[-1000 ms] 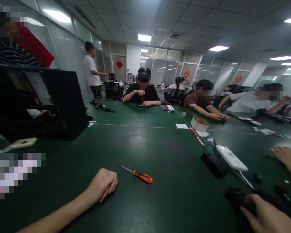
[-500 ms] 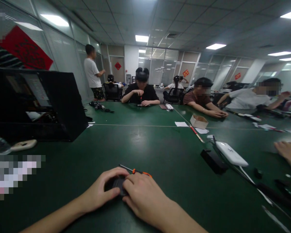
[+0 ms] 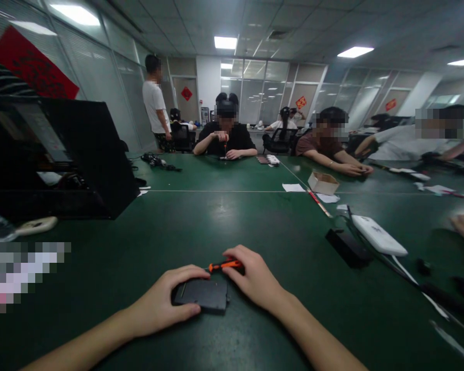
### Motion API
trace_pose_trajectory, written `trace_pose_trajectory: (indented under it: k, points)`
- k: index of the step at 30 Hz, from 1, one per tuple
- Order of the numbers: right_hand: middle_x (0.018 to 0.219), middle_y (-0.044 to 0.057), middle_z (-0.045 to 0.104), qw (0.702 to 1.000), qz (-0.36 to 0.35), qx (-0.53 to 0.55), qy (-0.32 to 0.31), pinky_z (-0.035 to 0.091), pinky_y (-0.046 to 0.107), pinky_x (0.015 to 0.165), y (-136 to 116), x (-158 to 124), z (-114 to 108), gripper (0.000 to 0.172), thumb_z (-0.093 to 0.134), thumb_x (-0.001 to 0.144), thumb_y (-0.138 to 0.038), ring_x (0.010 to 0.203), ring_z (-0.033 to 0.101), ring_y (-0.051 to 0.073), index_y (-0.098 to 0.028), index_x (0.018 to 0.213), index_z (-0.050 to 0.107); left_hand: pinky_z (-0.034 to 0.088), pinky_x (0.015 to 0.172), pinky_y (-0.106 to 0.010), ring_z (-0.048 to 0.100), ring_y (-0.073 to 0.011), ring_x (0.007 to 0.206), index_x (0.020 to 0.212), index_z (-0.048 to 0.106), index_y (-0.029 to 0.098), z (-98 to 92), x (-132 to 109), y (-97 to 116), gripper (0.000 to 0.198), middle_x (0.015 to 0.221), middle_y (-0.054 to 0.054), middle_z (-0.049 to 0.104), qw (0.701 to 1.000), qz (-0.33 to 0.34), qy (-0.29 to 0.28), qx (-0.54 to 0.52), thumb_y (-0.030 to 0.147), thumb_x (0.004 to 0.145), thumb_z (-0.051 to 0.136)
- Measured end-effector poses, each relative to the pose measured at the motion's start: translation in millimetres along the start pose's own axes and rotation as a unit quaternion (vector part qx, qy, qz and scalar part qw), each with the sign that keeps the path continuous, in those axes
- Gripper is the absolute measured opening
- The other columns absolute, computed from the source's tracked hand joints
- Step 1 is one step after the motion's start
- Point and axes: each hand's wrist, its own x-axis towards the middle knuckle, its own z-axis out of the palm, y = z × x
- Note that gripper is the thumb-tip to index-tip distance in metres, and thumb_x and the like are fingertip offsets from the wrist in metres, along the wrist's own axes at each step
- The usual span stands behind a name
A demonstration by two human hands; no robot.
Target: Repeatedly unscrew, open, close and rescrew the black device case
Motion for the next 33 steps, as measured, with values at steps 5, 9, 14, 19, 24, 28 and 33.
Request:
trace_pose_trajectory:
  k: [5, 9, 14, 19, 24, 28, 33]
  points:
    - [0.107, 0.006, 0.075, 0.956, 0.02, 0.158, 0.245, 0.06, 0.04, 0.09, -12.4, -3.0, -10.1, 0.03, 0.07, 0.091, -0.034, 0.097, 0.073, 0.021, -0.023, 0.119, 0.062, 0.049, 0.098, -0.034, 0.067, -0.0269, 0.11, 0.121, 0.071, 0.022, 0.4, 0.3, 0.9, 0.04, 0.12, -0.008, 0.072, 1.0, 0.007, -0.007, 0.007, 0.028, 0.082, 0.077]
    - [0.114, 0.005, 0.073, 0.918, -0.047, 0.185, 0.348, 0.064, 0.039, 0.088, -29.4, -10.3, -15.3, 0.035, 0.064, 0.096, -0.023, 0.097, 0.074, 0.019, -0.029, 0.129, 0.057, 0.048, 0.099, -0.035, 0.067, -0.0272, 0.11, 0.123, 0.07, 0.023, -0.4, 0.1, 1.8, 0.04, 0.122, -0.008, 0.073, 1.0, -0.001, -0.01, 0.018, 0.031, 0.083, 0.076]
    - [0.115, 0.005, 0.064, 0.906, -0.136, 0.18, 0.357, 0.067, 0.039, 0.077, -40.2, -16.5, -10.0, 0.042, 0.049, 0.101, -0.015, 0.085, 0.074, 0.017, -0.034, 0.139, 0.053, 0.049, 0.098, -0.036, 0.067, -0.0277, 0.109, 0.123, 0.07, 0.023, -0.9, -0.5, 0.9, 0.04, 0.122, -0.008, 0.073, 1.0, 0.005, -0.014, 0.027, 0.035, 0.085, 0.075]
    - [0.117, 0.006, 0.059, 0.915, -0.189, 0.167, 0.314, 0.067, 0.037, 0.073, -40.9, -21.0, -9.0, 0.052, 0.046, 0.101, -0.01, 0.088, 0.072, 0.016, -0.035, 0.146, 0.048, 0.049, 0.097, -0.034, 0.068, -0.0267, 0.107, 0.124, 0.07, 0.022, -0.5, -0.3, -1.0, 0.04, 0.12, -0.008, 0.073, 0.999, 0.019, -0.013, 0.026, 0.035, 0.086, 0.074]
    - [0.118, 0.008, 0.058, 0.932, -0.21, 0.112, 0.274, 0.065, 0.039, 0.074, -37.3, -25.4, -10.9, 0.056, 0.048, 0.098, -0.007, 0.089, 0.071, 0.018, -0.034, 0.148, 0.047, 0.049, 0.098, -0.033, 0.068, -0.0261, 0.109, 0.124, 0.07, 0.022, -0.9, -0.6, 0.5, 0.04, 0.121, -0.008, 0.073, 0.999, 0.018, -0.013, 0.033, 0.035, 0.087, 0.074]
    - [0.117, 0.008, 0.058, 0.938, -0.209, 0.089, 0.263, 0.064, 0.04, 0.075, -34.4, -26.7, -11.3, 0.059, 0.047, 0.097, -0.006, 0.09, 0.07, 0.019, -0.033, 0.149, 0.044, 0.05, 0.097, -0.035, 0.068, -0.0272, 0.108, 0.124, 0.07, 0.022, -1.1, -0.5, 0.9, 0.04, 0.121, -0.009, 0.073, 0.999, 0.017, -0.015, 0.032, 0.037, 0.087, 0.073]
    - [0.111, 0.006, 0.062, 0.942, -0.236, 0.034, 0.235, 0.063, 0.039, 0.077, -36.4, -21.9, -10.0, 0.079, 0.067, 0.088, -0.007, 0.093, 0.068, 0.021, -0.036, 0.153, 0.034, 0.049, 0.096, -0.034, 0.068, -0.0261, 0.108, 0.125, 0.069, 0.023, -1.3, -0.2, 1.0, 0.039, 0.12, -0.008, 0.073, 0.999, 0.021, -0.019, 0.036, 0.036, 0.089, 0.073]
